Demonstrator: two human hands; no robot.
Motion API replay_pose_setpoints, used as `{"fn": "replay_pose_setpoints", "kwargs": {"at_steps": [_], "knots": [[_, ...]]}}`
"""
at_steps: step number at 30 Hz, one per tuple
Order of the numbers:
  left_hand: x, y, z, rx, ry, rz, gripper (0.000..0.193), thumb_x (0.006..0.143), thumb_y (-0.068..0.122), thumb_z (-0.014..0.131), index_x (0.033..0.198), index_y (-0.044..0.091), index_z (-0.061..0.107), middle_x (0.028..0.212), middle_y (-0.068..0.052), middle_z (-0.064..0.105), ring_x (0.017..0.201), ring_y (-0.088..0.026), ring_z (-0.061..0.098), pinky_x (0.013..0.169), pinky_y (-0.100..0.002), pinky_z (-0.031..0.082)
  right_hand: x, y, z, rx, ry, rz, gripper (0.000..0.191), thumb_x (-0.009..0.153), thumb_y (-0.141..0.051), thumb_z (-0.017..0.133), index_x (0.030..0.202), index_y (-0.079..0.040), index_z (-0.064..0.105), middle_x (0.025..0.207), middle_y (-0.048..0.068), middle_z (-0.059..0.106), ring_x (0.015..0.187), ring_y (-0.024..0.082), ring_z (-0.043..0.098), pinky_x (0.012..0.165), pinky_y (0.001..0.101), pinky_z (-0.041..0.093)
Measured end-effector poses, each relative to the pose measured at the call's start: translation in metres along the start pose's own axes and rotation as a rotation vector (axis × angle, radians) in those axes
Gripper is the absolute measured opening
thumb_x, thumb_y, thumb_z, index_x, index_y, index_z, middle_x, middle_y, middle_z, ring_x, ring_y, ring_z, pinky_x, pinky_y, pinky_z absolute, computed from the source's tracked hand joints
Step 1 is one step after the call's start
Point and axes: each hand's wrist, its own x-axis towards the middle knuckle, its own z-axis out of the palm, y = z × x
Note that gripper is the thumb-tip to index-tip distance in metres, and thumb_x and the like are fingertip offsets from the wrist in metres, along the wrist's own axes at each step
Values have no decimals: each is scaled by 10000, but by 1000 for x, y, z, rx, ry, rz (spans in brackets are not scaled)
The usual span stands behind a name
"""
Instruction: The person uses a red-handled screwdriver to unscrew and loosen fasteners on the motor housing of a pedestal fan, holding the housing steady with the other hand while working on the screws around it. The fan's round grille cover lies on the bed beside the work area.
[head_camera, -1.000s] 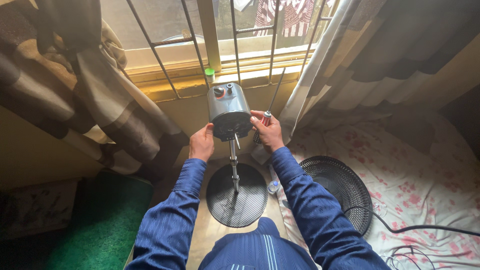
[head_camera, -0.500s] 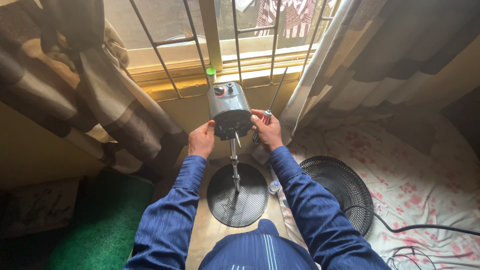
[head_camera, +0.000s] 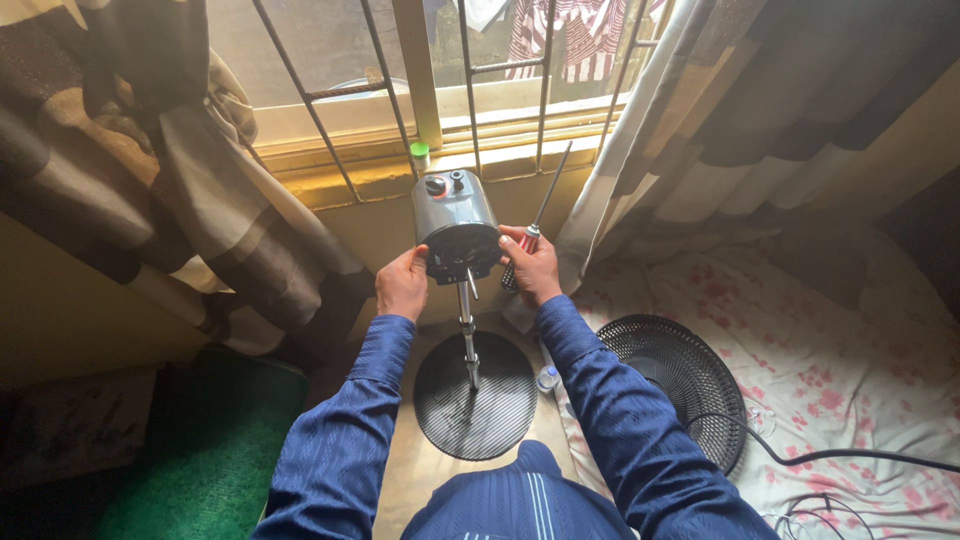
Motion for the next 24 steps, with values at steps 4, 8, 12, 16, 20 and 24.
{"fn": "replay_pose_setpoints", "kwargs": {"at_steps": [4,8,12,16,20,24], "knots": [[0,0,0,-6,12,1,610,1007,621,452,1178,114,744,972,-230,722,968,-445,680,834,-493,548,-1,0,2,16,8,6,254,918,-169,752,1154,-73,743,1038,16,711,934,111,651,809,326,571],[1,0,-2,36,6,9,600,1020,612,448,1182,119,749,965,-235,722,969,-447,678,851,-495,550,-2,0,4,28,11,10,248,917,-170,752,1141,-64,743,1054,25,722,945,121,662,810,332,574],[1,-1,-2,45,15,-4,585,1025,595,457,1184,113,747,976,-234,723,972,-447,678,856,-496,545,-1,0,5,22,6,8,247,915,-168,755,1138,-63,739,1068,26,725,957,121,664,814,337,577],[3,-4,-2,6,16,16,580,1021,589,470,1179,100,739,1002,-226,726,988,-442,679,848,-492,544,-2,0,5,15,5,19,252,912,-171,755,1141,-68,738,1062,27,719,958,120,667,820,340,583],[2,-5,-2,-9,9,17,583,1022,593,470,1178,100,739,1015,-224,725,1000,-440,679,854,-483,549,-3,0,7,-11,39,9,248,911,-173,759,1133,-63,746,1046,34,714,935,124,665,810,335,591],[1,-4,-3,-28,-9,-7,588,1019,595,468,1197,101,732,1019,-229,725,1010,-439,678,857,-478,548,-3,0,8,7,44,1,238,915,-175,760,1121,-59,748,1042,38,715,933,120,667,804,323,591]]}}
